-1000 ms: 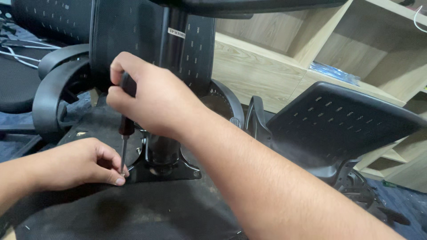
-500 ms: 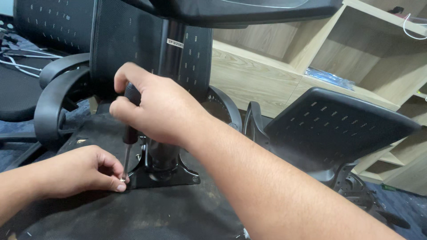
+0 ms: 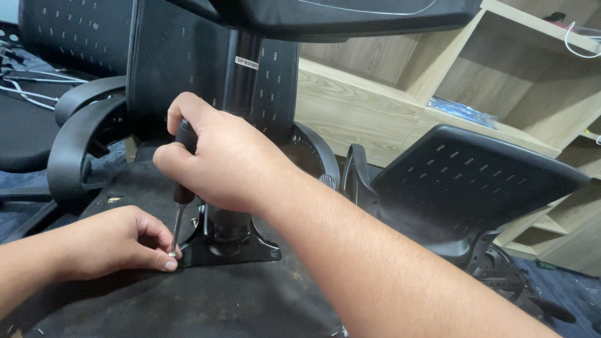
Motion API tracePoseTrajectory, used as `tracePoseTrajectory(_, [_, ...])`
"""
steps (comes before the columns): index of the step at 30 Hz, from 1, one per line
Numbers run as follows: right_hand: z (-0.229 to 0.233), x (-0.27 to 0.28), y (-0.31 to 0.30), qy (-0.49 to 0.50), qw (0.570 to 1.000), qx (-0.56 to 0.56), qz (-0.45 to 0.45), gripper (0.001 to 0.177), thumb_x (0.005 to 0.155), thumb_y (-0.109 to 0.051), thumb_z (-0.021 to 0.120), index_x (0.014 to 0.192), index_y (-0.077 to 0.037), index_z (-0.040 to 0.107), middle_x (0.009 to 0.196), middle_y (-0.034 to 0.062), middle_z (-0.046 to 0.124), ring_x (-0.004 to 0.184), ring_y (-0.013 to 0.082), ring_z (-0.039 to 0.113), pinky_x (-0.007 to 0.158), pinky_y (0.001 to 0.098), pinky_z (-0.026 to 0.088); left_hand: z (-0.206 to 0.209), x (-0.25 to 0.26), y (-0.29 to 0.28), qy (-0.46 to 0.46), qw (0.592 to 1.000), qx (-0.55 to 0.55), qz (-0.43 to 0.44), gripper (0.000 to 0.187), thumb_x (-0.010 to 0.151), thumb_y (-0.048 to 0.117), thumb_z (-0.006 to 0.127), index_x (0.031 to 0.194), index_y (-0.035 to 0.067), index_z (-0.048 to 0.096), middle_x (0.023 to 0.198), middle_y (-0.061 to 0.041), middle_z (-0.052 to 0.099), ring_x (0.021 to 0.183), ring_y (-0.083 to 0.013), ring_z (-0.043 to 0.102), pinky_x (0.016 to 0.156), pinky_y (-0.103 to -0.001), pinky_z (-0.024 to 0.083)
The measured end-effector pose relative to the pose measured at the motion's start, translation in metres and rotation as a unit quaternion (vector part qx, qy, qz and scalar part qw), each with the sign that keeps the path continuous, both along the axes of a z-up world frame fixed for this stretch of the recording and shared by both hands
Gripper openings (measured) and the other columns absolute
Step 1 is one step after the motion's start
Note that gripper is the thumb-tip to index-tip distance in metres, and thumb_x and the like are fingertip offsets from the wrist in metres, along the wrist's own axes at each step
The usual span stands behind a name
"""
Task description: The person uses a screwdriver to tighten screws on the metal base of an office chair. They repeatedly insert and turn the screwdriver to secure the base plate to the chair seat.
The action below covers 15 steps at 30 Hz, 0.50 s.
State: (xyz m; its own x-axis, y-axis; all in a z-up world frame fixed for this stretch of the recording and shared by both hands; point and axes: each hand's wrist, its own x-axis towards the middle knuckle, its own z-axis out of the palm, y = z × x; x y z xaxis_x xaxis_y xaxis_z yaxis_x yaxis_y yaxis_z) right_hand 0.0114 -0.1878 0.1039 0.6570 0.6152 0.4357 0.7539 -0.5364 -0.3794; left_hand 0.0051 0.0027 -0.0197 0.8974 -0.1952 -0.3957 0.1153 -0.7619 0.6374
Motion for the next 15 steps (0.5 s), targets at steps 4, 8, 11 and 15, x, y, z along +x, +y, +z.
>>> tracePoseTrajectory(4, [0.002,-0.008,0.002,0.038,0.996,-0.048,-0.064,0.035,0.091,-0.040,0.058,0.116,-0.016,0.057,0.082,0.0120,0.075,0.080,0.0278,0.076,0.073,0.0409,0.059,-0.001,-0.001,0.000,-0.005,0.999,-0.031,-0.006,0.019,0.084,0.020,0.084,0.095,0.005,0.087,0.082,-0.003,0.081,0.083,-0.0104,0.071,0.086,-0.027,0.055])
tracePoseTrajectory(8, [0.008,-0.010,0.002,0.020,0.992,-0.076,-0.097,0.037,0.092,-0.045,0.059,0.113,-0.015,0.060,0.086,0.0118,0.074,0.084,0.0291,0.075,0.074,0.0426,0.057,0.003,-0.003,-0.004,-0.004,1.000,-0.004,0.009,0.020,0.084,0.019,0.084,0.098,0.006,0.087,0.084,-0.002,0.081,0.085,-0.0107,0.072,0.088,-0.027,0.054])
tracePoseTrajectory(11, [0.011,-0.009,0.001,-0.003,0.995,-0.060,-0.074,0.040,0.082,-0.041,0.063,0.111,-0.013,0.059,0.084,0.0122,0.074,0.079,0.0283,0.076,0.070,0.0421,0.059,0.006,-0.004,-0.005,-0.002,1.000,0.000,0.014,0.019,0.084,0.019,0.083,0.099,0.006,0.087,0.086,-0.002,0.082,0.086,-0.0106,0.072,0.089,-0.027,0.054])
tracePoseTrajectory(15, [0.010,-0.010,0.005,0.035,0.995,-0.059,-0.077,0.045,0.082,-0.038,0.061,0.118,-0.013,0.053,0.080,0.0129,0.074,0.075,0.0272,0.078,0.067,0.0411,0.062,0.007,-0.005,-0.005,0.019,1.000,-0.022,0.013,0.019,0.085,0.019,0.083,0.098,0.005,0.088,0.086,-0.004,0.081,0.085,-0.0118,0.072,0.089,-0.028,0.055])
